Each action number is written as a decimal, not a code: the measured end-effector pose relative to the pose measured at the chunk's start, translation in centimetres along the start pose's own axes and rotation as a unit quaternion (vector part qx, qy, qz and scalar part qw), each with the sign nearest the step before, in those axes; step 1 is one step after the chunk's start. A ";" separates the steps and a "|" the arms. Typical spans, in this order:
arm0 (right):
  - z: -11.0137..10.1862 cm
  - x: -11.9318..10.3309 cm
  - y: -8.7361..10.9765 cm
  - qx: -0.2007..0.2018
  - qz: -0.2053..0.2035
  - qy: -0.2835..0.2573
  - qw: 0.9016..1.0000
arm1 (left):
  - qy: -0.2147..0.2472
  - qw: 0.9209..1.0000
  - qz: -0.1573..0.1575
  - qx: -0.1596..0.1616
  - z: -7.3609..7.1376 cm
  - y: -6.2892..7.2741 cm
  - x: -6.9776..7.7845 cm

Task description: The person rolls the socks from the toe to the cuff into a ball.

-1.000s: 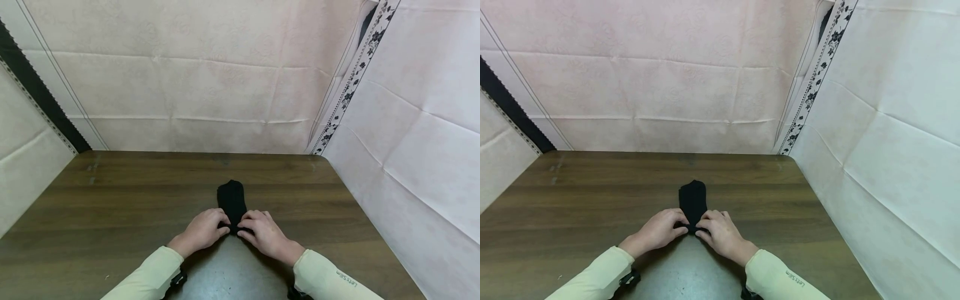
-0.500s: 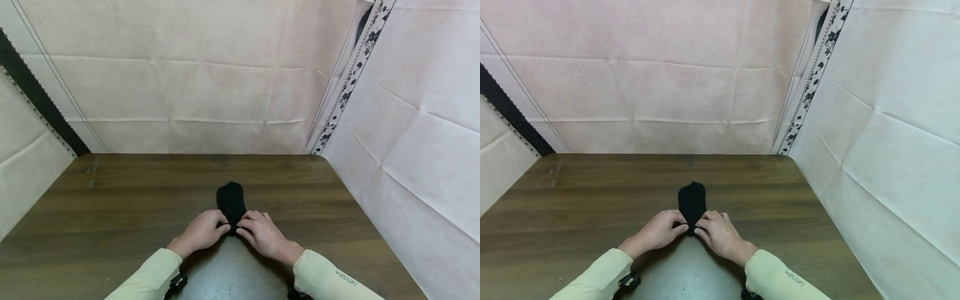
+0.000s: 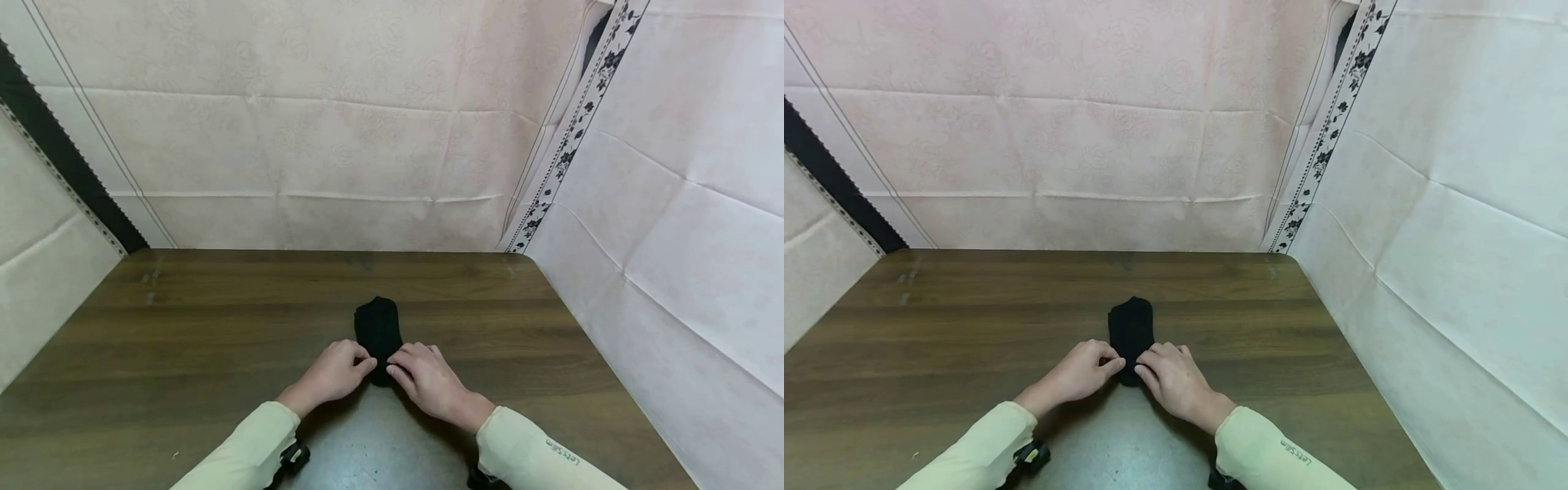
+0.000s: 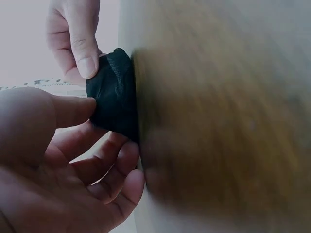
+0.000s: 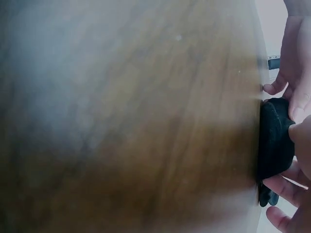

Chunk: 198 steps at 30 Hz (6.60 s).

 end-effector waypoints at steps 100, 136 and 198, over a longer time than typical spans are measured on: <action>0.1 -0.7 -0.5 -0.016 -0.060 0.083 0.995 | -0.044 0.998 -0.047 0.007 0.2 0.1 0.5; 0.7 -0.1 -1.2 -0.039 0.040 0.037 0.998 | -0.071 0.996 -0.028 0.039 0.3 0.6 1.0; -0.1 -0.3 -0.6 0.028 0.029 -0.006 0.999 | -0.132 0.990 -0.040 0.033 0.5 -0.2 1.2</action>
Point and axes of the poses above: each hand's wrist, its own y-axis away from the middle knuckle, its own z-axis out of the palm, x = y × z, the point moved 5 cm from there along -y, towards the middle knuckle, and after that the axes turned 9 degrees about -z, right-handed, at the moved point
